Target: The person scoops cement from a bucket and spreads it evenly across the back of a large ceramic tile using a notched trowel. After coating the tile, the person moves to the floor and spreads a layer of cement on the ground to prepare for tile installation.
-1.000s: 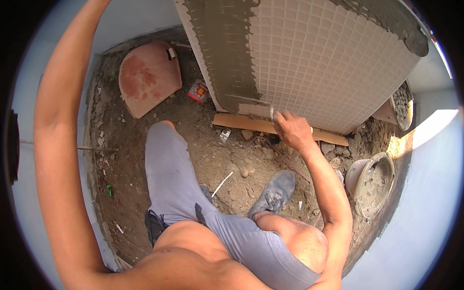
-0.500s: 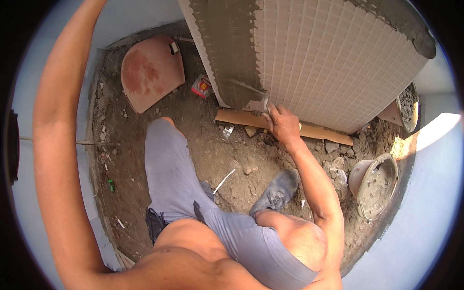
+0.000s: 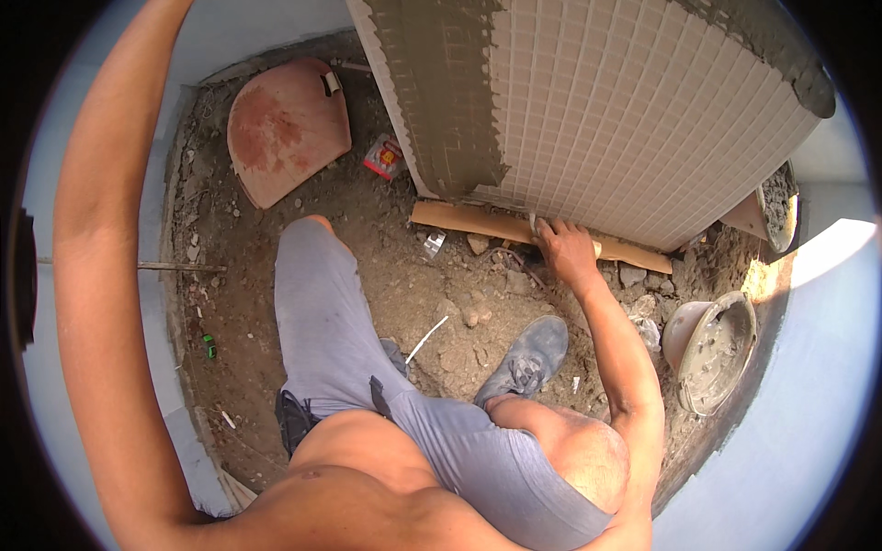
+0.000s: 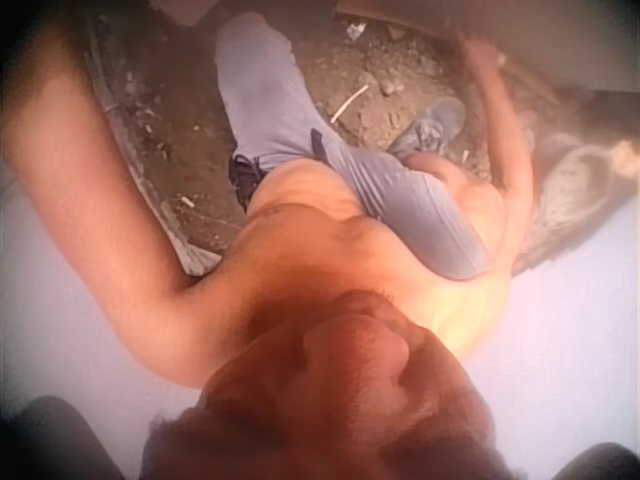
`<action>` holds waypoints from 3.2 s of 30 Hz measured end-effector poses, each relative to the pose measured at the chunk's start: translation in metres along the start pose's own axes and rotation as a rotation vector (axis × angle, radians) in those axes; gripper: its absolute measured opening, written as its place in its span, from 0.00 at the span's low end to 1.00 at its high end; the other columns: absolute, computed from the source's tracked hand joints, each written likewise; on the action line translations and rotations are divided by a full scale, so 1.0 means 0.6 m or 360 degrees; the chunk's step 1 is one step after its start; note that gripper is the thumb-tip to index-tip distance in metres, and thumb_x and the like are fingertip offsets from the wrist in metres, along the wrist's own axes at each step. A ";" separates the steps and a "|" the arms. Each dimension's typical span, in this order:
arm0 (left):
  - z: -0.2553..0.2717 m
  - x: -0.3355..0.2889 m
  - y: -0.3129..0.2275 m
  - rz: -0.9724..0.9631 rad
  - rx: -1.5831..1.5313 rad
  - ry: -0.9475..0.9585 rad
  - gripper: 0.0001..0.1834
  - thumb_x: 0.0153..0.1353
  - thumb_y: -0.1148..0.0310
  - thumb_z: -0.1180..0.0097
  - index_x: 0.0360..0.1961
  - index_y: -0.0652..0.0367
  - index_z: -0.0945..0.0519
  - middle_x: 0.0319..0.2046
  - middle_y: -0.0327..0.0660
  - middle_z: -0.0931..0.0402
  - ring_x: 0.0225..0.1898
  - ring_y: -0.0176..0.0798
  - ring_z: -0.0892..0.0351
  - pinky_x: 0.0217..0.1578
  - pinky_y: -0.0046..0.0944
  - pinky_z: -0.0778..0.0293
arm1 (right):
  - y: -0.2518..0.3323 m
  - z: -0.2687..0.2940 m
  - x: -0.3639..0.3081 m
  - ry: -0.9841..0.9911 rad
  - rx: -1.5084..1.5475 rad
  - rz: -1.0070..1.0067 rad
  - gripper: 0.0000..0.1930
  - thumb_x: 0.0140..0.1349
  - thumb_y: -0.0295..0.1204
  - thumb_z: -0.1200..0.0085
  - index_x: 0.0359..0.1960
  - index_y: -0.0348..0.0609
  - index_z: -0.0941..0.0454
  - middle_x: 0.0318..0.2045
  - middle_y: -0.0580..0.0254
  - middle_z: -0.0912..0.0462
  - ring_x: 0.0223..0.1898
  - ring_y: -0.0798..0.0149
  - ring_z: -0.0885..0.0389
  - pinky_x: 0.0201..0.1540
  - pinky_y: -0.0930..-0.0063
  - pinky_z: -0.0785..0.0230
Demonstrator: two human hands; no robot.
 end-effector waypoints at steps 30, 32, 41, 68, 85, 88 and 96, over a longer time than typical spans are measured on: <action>-0.001 -0.006 0.000 0.0066 0.0040 -0.0154 0.14 0.58 0.68 0.34 0.44 0.61 0.14 0.39 0.41 0.14 0.41 0.35 0.17 0.49 0.37 0.23 | 0.109 0.113 0.134 -0.0218 0.0599 -0.0211 0.18 0.63 0.35 0.43 0.53 0.43 0.23 0.37 0.49 0.20 0.38 0.44 0.19 0.40 0.54 0.25; -0.001 0.000 0.008 0.0070 0.0038 -0.0154 0.14 0.57 0.69 0.34 0.44 0.60 0.13 0.38 0.41 0.14 0.40 0.34 0.17 0.49 0.37 0.24 | 0.106 0.171 0.166 -0.0290 0.0655 -0.0229 0.18 0.63 0.36 0.42 0.52 0.43 0.23 0.36 0.50 0.20 0.36 0.45 0.18 0.39 0.55 0.25; 0.000 -0.017 -0.001 -0.0011 0.0545 -0.0260 0.22 0.60 0.54 0.35 0.49 0.57 0.15 0.43 0.43 0.17 0.49 0.41 0.20 0.56 0.39 0.31 | 0.115 0.391 0.271 -0.0671 0.0739 -0.0070 0.17 0.63 0.35 0.42 0.51 0.39 0.22 0.37 0.47 0.18 0.39 0.46 0.17 0.41 0.56 0.25; -0.019 -0.032 -0.055 0.0141 0.0435 -0.0359 0.19 0.60 0.55 0.36 0.44 0.59 0.13 0.36 0.42 0.21 0.43 0.37 0.24 0.49 0.37 0.31 | -0.126 0.461 0.093 -0.1771 0.1230 -0.0613 0.18 0.70 0.35 0.47 0.53 0.32 0.26 0.28 0.61 0.19 0.27 0.72 0.23 0.32 0.75 0.29; -0.011 -0.019 -0.020 0.0256 0.0182 -0.0337 0.18 0.61 0.58 0.34 0.44 0.62 0.14 0.39 0.37 0.22 0.45 0.33 0.25 0.54 0.37 0.33 | -0.253 0.404 0.004 -0.1986 0.2213 -0.0848 0.23 0.73 0.50 0.56 0.48 0.38 0.28 0.22 0.64 0.24 0.18 0.73 0.23 0.18 0.77 0.28; -0.015 -0.016 -0.003 0.0264 0.0147 -0.0305 0.18 0.61 0.59 0.34 0.44 0.63 0.14 0.40 0.38 0.22 0.47 0.34 0.25 0.55 0.38 0.33 | -0.250 0.353 -0.015 -0.2045 0.2146 -0.1089 0.23 0.73 0.51 0.58 0.39 0.40 0.30 0.20 0.63 0.25 0.17 0.71 0.23 0.18 0.74 0.28; 0.007 -0.021 -0.007 0.0318 0.0161 -0.0313 0.19 0.61 0.58 0.34 0.45 0.64 0.15 0.45 0.41 0.21 0.48 0.35 0.23 0.56 0.38 0.31 | -0.193 0.262 -0.069 -0.1962 0.2552 -0.1092 0.23 0.72 0.52 0.56 0.42 0.41 0.30 0.20 0.64 0.27 0.16 0.71 0.24 0.19 0.73 0.26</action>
Point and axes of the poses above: each hand's wrist, its own x-axis towards the middle knuckle, its own z-axis out of the back of the hand, y = z × x, the point moved 7 cm from there along x, towards the middle knuckle
